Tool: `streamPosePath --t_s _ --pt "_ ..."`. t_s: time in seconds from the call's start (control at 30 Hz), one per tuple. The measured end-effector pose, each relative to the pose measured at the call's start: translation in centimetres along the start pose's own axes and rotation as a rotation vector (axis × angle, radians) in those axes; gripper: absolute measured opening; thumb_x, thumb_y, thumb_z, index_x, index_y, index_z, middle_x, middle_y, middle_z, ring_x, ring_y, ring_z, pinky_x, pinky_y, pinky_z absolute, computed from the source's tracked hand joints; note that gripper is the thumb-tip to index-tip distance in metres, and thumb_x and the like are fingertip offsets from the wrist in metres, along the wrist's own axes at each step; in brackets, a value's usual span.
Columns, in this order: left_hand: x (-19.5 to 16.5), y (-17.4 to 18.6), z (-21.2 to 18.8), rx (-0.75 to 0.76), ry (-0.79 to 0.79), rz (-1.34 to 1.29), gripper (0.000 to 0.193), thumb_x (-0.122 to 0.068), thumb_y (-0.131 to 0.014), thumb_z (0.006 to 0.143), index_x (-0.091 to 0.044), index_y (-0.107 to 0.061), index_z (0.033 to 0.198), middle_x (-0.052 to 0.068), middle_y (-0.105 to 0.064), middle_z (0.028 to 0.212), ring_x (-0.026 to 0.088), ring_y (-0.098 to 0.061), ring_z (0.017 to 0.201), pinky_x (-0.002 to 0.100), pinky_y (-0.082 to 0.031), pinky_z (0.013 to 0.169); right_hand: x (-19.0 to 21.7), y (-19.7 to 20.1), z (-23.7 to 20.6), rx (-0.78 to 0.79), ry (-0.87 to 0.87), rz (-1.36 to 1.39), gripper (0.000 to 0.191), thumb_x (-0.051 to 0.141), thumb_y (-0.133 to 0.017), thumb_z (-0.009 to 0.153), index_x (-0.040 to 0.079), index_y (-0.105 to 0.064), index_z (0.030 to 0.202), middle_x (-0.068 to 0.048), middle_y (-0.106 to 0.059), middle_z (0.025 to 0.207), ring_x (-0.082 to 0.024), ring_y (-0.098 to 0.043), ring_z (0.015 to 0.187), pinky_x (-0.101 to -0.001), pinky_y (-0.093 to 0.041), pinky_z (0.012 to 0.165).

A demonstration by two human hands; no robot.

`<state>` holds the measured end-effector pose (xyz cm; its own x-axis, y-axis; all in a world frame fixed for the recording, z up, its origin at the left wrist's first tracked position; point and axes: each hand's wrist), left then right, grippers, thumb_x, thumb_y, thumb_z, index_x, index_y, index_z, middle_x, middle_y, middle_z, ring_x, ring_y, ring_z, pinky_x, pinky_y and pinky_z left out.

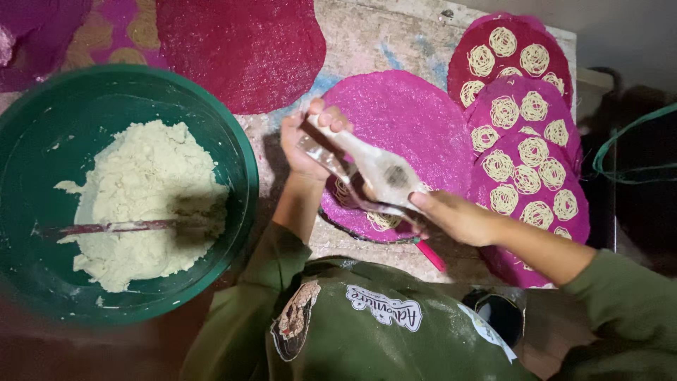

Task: The person uses a manual dough press to extrude dough into spiral noodle shapes onto pink trays. They repeatedly scoop dough from a green bowl, load it into the press, and squeeze the handle to form noodles, then move the trays aside as they fill.

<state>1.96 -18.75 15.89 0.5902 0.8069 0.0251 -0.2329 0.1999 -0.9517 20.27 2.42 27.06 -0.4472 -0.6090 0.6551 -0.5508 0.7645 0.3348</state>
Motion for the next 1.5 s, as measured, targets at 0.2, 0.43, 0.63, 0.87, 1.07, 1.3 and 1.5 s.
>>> streamPosePath --t_s 0.2,0.43,0.63,0.87,1.07,1.3,1.5 --pt "-0.6 0.2 2.5 0.063 0.021 0.049 0.028 -0.039 -0.051 0.101 -0.013 -0.059 0.103 0.003 -0.061 0.090 0.022 -0.061 0.094 0.043 -0.053 0.098 0.5 0.9 0.5 -0.174 -0.111 -0.110 0.081 0.071 -0.026 0.095 0.002 -0.067 0.099 -0.012 -0.063 0.072 -0.024 -0.062 0.068 -0.0397 -0.052 0.063" --pt "-1.0 -0.4 0.4 0.018 0.030 0.048 0.027 -0.038 -0.050 0.102 -0.012 -0.057 0.102 0.003 -0.060 0.091 0.021 -0.061 0.095 0.042 -0.053 0.094 -0.3 -0.5 0.7 -0.057 0.055 0.102 0.082 0.071 -0.026 0.095 0.001 -0.068 0.088 -0.009 -0.067 0.073 -0.020 -0.066 0.068 -0.0368 -0.057 0.067" --pt "0.6 -0.6 2.6 0.059 -0.019 0.053 0.025 -0.037 -0.051 0.099 -0.013 -0.056 0.101 0.002 -0.059 0.088 0.021 -0.061 0.093 0.044 -0.053 0.101 -0.7 1.5 0.8 -0.236 -0.095 -0.090 0.081 0.069 -0.032 0.094 -0.002 -0.066 0.110 -0.012 -0.067 0.076 -0.022 -0.065 0.071 -0.0399 -0.056 0.066" --pt "-1.1 1.9 1.3 -0.200 0.165 0.566 0.052 -0.049 -0.034 0.096 -0.006 -0.063 0.098 0.008 -0.067 0.089 0.021 -0.066 0.084 0.035 -0.055 0.081 -2.3 0.8 1.9 -0.300 0.169 -0.063 0.074 0.064 -0.040 0.098 -0.002 -0.065 0.122 -0.011 -0.071 0.085 -0.020 -0.066 0.082 -0.0374 -0.054 0.074" --pt "1.0 7.6 -4.6 -0.485 0.496 0.945 0.066 -0.063 -0.015 0.114 -0.013 -0.052 0.134 -0.010 -0.046 0.073 0.003 -0.032 0.048 0.020 -0.027 0.040 -4.3 1.5 1.7 -0.337 0.235 -0.072 0.075 0.064 -0.040 0.099 0.002 -0.057 0.137 -0.008 -0.072 0.093 -0.020 -0.068 0.087 -0.0363 -0.054 0.078" --pt "0.6 0.6 -8.4 -0.451 0.366 1.908 0.064 -0.032 -0.029 0.098 -0.012 -0.038 0.158 0.004 -0.077 0.113 0.009 -0.039 0.038 0.023 -0.036 0.032 -6.9 2.6 2.6 -0.413 0.185 -0.061 0.073 0.066 -0.028 0.100 0.008 -0.066 0.122 -0.009 -0.067 0.083 -0.022 -0.064 0.075 -0.0371 -0.054 0.066" --pt "-0.8 -3.4 -2.6 -0.196 -0.006 1.043 0.066 -0.045 -0.053 0.107 0.004 -0.048 0.152 0.021 -0.054 0.150 0.025 -0.068 0.115 0.041 -0.055 0.105 -7.6 4.2 3.9 -0.127 0.362 0.067 0.074 0.067 -0.025 0.103 0.008 -0.068 0.107 -0.008 -0.074 0.087 -0.020 -0.072 0.082 -0.0340 -0.062 0.078"
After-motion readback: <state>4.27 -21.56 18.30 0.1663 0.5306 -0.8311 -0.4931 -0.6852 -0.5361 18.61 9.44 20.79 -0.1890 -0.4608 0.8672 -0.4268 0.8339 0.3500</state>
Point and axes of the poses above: each hand's wrist, its own z-axis towards the middle knuckle, its own y-axis out of the back of the hand, x = y × z
